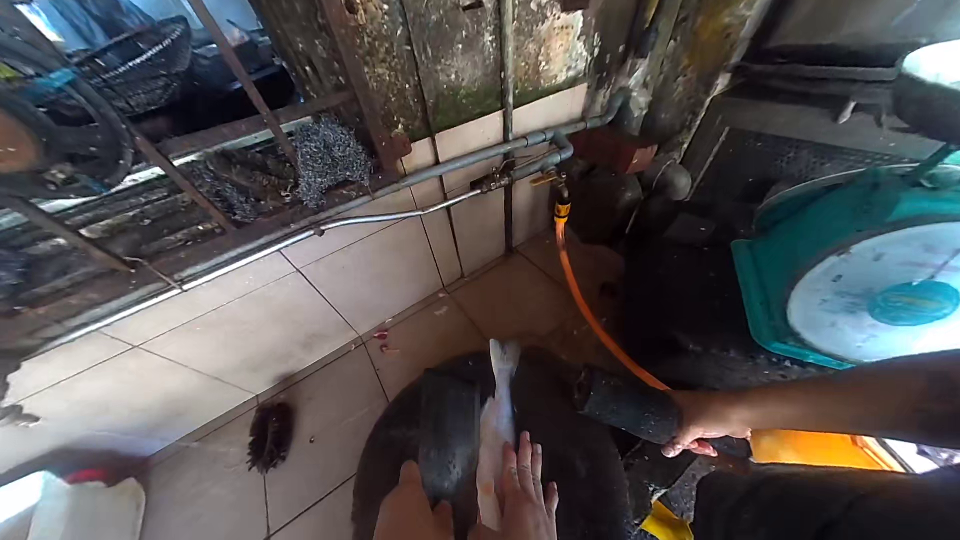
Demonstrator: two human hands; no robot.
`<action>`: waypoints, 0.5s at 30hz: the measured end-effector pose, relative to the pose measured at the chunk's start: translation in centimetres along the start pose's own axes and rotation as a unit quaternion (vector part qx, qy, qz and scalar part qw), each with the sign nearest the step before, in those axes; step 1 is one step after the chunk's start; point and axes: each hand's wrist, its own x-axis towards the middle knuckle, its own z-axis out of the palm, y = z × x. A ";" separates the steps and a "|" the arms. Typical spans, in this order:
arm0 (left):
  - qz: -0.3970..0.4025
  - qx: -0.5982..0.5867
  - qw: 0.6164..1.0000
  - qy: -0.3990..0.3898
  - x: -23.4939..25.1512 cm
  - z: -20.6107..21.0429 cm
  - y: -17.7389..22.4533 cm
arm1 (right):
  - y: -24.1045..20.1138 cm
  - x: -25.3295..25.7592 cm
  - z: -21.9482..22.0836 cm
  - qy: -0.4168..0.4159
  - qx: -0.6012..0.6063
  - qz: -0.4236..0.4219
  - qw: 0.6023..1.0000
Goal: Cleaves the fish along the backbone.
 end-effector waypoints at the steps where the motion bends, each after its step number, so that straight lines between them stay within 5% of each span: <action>1: -0.001 -0.004 1.000 0.002 0.3 0.1 0.4 | -0.1 0.0 0.0 -0.004 -0.006 -0.001 1.000; 15: -0.005 -0.072 0.997 0.005 3.8 1.8 -1.0 | -0.8 0.4 0.3 -0.029 -0.112 0.003 0.993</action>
